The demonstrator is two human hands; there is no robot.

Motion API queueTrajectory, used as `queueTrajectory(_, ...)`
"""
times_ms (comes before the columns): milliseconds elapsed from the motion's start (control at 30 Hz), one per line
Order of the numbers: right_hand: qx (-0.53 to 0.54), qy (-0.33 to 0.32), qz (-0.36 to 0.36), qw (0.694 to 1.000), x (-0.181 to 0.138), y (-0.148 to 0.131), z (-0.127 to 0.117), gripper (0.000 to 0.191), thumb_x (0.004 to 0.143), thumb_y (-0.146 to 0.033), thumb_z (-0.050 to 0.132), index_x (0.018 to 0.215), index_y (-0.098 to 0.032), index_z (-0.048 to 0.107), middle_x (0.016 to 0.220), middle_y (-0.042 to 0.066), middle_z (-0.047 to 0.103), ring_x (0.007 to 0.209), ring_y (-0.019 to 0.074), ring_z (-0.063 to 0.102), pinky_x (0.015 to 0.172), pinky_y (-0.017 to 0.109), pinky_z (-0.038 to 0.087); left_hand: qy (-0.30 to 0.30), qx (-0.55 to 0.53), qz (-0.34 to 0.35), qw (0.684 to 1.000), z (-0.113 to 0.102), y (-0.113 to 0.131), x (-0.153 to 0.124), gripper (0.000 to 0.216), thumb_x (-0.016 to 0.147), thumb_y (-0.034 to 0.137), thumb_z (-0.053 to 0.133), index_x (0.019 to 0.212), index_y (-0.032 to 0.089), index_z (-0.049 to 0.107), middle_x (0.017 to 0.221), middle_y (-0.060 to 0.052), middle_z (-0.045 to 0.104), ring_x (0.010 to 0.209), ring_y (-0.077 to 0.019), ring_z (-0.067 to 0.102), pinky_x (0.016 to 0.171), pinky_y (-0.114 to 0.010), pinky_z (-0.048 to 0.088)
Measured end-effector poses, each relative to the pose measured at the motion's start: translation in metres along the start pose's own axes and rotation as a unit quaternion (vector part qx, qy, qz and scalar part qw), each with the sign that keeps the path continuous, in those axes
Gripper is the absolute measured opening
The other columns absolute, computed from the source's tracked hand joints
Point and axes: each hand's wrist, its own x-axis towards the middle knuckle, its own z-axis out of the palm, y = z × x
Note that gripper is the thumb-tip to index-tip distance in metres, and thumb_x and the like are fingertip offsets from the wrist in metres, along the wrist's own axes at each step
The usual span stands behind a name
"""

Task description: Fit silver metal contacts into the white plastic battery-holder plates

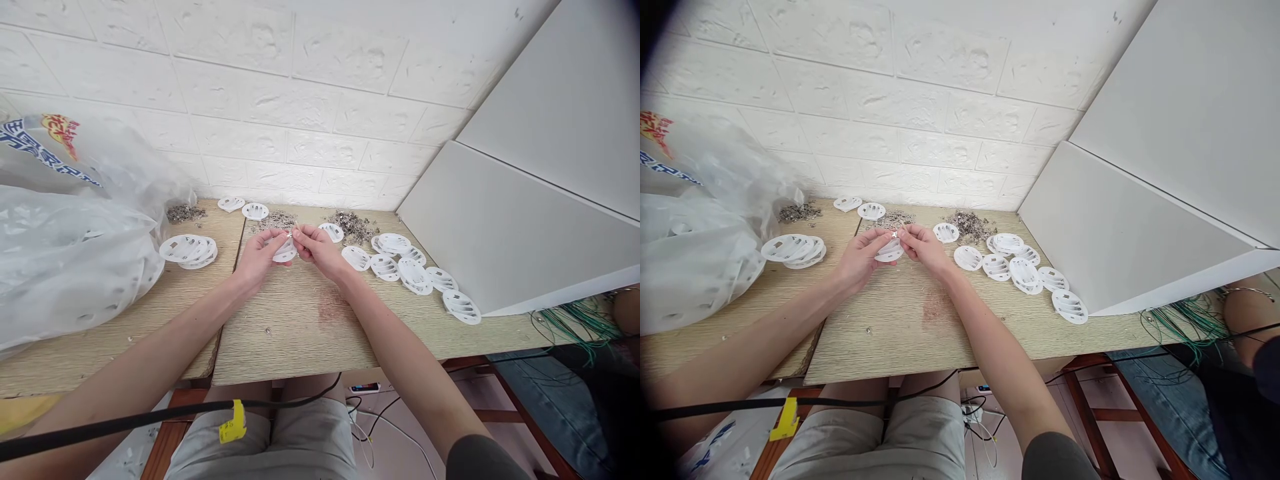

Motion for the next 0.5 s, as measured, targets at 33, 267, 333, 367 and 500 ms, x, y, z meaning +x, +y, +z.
queueTrajectory(33, -0.001, -0.002, 0.000, 1.000, 0.0001, 0.0003, -0.0003, 0.041, 0.075, -0.053, 0.069, 0.073, -0.018, 0.049, 0.058, -0.007, 0.041, 0.047, 0.0045, 0.028, 0.047, 0.024, 0.014, -0.001, 0.001, 0.001, 1.000, 0.0002, -0.0002, -0.0001, 0.035, 0.062, 0.042, 0.081, 0.077, 0.016, 0.065, 0.077, -0.004, 0.066, 0.068, -0.0138, 0.058, 0.051, -0.024, 0.052)
queueTrajectory(267, -0.002, -0.003, 0.003, 1.000, -0.0001, 0.0004, -0.0003, 0.040, 0.075, -0.052, 0.070, 0.074, -0.017, 0.050, 0.058, -0.007, 0.041, 0.047, 0.0043, 0.028, 0.048, 0.024, 0.014, 0.007, 0.008, -0.003, 1.000, 0.0021, 0.0008, -0.0012, 0.039, 0.059, 0.044, 0.082, 0.078, 0.015, 0.064, 0.075, -0.003, 0.065, 0.067, -0.0137, 0.056, 0.051, -0.025, 0.052)
queueTrajectory(333, -0.006, 0.005, 0.005, 1.000, -0.0002, -0.0002, 0.0004, 0.040, 0.074, -0.052, 0.070, 0.075, -0.017, 0.051, 0.058, -0.007, 0.041, 0.047, 0.0045, 0.028, 0.048, 0.024, 0.014, 0.013, 0.012, -0.003, 1.000, 0.0023, 0.0011, -0.0011, 0.038, 0.059, 0.044, 0.081, 0.078, 0.015, 0.064, 0.074, -0.004, 0.065, 0.067, -0.0138, 0.056, 0.051, -0.025, 0.052)
queueTrajectory(367, -0.007, 0.008, 0.006, 1.000, -0.0002, -0.0006, 0.0008, 0.040, 0.074, -0.053, 0.070, 0.076, -0.017, 0.051, 0.058, -0.007, 0.042, 0.047, 0.0045, 0.029, 0.047, 0.024, 0.014, 0.015, 0.015, -0.002, 1.000, 0.0022, 0.0012, -0.0010, 0.037, 0.060, 0.043, 0.080, 0.079, 0.015, 0.064, 0.075, -0.004, 0.065, 0.067, -0.0139, 0.057, 0.052, -0.025, 0.052)
queueTrajectory(500, -0.012, 0.012, 0.007, 1.000, -0.0002, -0.0021, 0.0018, 0.041, 0.073, -0.054, 0.070, 0.078, -0.017, 0.053, 0.057, -0.007, 0.043, 0.047, 0.0048, 0.029, 0.047, 0.024, 0.015, 0.011, 0.029, 0.010, 0.999, 0.0009, -0.0004, 0.0001, 0.034, 0.064, 0.042, 0.077, 0.081, 0.015, 0.065, 0.077, -0.005, 0.066, 0.067, -0.0142, 0.057, 0.052, -0.026, 0.052)
